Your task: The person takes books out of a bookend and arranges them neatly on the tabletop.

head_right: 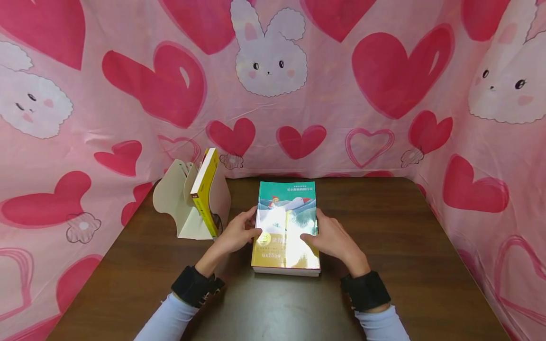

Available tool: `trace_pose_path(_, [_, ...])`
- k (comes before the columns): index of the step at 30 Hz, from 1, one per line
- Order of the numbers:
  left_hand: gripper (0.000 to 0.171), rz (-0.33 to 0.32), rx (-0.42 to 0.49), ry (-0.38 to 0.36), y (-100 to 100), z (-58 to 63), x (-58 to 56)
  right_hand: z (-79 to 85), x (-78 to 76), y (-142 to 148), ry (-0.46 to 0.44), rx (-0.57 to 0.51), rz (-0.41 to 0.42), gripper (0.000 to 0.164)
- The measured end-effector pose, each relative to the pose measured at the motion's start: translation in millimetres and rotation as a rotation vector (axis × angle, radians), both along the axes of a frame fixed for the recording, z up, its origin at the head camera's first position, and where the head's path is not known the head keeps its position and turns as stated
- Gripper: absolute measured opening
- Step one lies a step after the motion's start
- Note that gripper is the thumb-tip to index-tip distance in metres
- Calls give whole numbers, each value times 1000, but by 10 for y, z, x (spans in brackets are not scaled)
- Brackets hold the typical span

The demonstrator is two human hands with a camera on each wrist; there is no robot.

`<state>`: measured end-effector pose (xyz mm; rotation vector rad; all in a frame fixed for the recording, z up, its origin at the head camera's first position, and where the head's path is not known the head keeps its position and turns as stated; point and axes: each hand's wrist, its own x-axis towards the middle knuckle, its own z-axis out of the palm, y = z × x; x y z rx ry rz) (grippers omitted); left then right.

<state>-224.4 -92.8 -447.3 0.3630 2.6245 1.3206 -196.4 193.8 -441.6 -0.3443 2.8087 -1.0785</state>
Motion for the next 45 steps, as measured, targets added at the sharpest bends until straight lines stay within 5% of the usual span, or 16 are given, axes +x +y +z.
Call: trace_pose_path(45, [74, -46, -39, -178, 37, -117, -107, -130, -30, 66, -51, 78, -16, 97])
